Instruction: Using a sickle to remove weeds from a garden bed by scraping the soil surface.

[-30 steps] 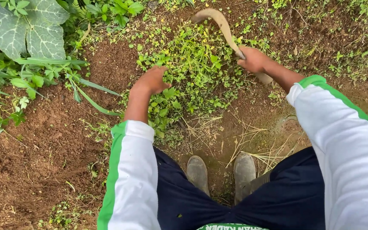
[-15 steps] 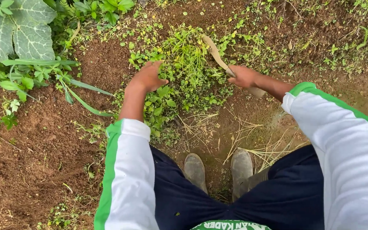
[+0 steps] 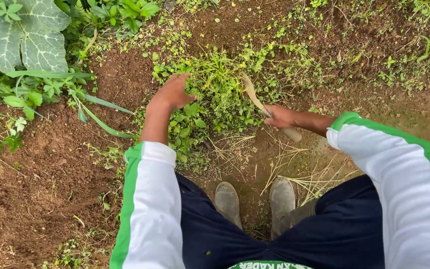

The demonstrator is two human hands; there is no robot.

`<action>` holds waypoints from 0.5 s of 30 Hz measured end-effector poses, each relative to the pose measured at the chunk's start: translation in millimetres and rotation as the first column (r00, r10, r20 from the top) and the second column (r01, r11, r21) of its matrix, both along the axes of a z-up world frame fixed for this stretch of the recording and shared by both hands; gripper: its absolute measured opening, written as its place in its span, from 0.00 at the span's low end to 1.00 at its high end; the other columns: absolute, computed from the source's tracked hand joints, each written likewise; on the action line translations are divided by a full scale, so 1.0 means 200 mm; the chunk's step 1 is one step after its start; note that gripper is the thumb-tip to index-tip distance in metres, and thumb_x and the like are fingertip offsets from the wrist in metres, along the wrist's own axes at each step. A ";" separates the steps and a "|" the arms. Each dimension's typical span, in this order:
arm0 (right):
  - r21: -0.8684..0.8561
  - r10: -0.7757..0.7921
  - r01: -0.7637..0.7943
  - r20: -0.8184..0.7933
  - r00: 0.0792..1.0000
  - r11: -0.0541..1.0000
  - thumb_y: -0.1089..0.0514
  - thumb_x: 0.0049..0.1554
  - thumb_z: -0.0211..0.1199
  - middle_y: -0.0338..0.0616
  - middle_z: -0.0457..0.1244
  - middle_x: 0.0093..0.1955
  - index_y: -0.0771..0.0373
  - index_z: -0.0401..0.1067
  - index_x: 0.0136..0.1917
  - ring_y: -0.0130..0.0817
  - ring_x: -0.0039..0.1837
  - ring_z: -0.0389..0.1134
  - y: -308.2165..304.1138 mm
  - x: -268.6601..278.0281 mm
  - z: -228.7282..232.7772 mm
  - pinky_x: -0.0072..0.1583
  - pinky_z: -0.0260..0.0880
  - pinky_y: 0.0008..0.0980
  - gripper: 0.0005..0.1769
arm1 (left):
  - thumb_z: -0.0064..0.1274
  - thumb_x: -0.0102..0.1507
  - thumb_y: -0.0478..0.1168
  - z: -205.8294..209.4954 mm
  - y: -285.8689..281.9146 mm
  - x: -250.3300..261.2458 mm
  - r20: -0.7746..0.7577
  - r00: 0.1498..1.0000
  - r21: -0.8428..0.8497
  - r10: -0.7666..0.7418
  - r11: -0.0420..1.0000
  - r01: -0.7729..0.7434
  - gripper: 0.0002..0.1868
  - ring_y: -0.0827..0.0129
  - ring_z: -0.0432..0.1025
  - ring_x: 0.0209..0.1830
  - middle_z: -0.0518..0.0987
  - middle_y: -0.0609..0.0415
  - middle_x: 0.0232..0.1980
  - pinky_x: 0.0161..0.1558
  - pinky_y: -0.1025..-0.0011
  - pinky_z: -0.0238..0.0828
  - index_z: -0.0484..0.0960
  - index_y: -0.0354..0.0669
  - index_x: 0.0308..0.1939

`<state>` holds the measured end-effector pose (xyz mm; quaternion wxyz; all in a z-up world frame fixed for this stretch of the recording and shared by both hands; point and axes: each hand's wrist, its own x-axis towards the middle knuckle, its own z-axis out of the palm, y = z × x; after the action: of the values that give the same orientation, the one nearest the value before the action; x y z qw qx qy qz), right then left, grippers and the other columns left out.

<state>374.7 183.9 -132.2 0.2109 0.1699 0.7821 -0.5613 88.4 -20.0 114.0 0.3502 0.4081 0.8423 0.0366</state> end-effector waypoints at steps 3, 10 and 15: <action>0.249 -0.035 0.008 0.106 0.994 0.968 0.65 0.64 0.52 0.61 0.67 0.53 0.66 0.64 0.65 0.51 0.53 0.73 0.00 -0.03 0.28 0.57 0.73 0.52 0.15 | 0.57 0.66 0.42 0.02 0.02 0.02 -0.007 1.000 0.010 -0.012 1.000 0.012 0.38 0.34 0.53 0.77 0.57 0.29 0.78 0.70 0.32 0.52 0.60 0.40 0.78; 0.471 -0.168 0.118 0.065 0.984 0.874 0.64 0.67 0.52 0.57 0.64 0.44 0.65 0.61 0.66 0.43 0.41 0.68 0.20 -0.15 0.44 0.46 0.72 0.40 0.14 | 0.55 0.67 0.40 -0.01 0.07 0.08 0.009 0.998 0.138 -0.058 0.989 0.056 0.34 0.35 0.55 0.76 0.60 0.32 0.77 0.69 0.30 0.53 0.63 0.41 0.77; 0.256 -0.568 0.659 -0.349 0.745 0.708 0.66 0.67 0.50 0.38 0.55 0.42 0.57 0.57 0.50 0.25 0.37 0.57 0.34 -0.35 0.40 0.36 0.66 0.23 0.06 | 0.48 0.69 0.43 0.01 0.08 0.06 0.096 0.995 -0.119 -0.010 0.993 0.022 0.36 0.55 0.37 0.84 0.39 0.52 0.85 0.80 0.47 0.32 0.51 0.54 0.80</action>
<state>304.6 252.0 -51.3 -0.1224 0.3874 0.7888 -0.4612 100.9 -3.0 116.6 0.4142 0.3910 0.8220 0.0028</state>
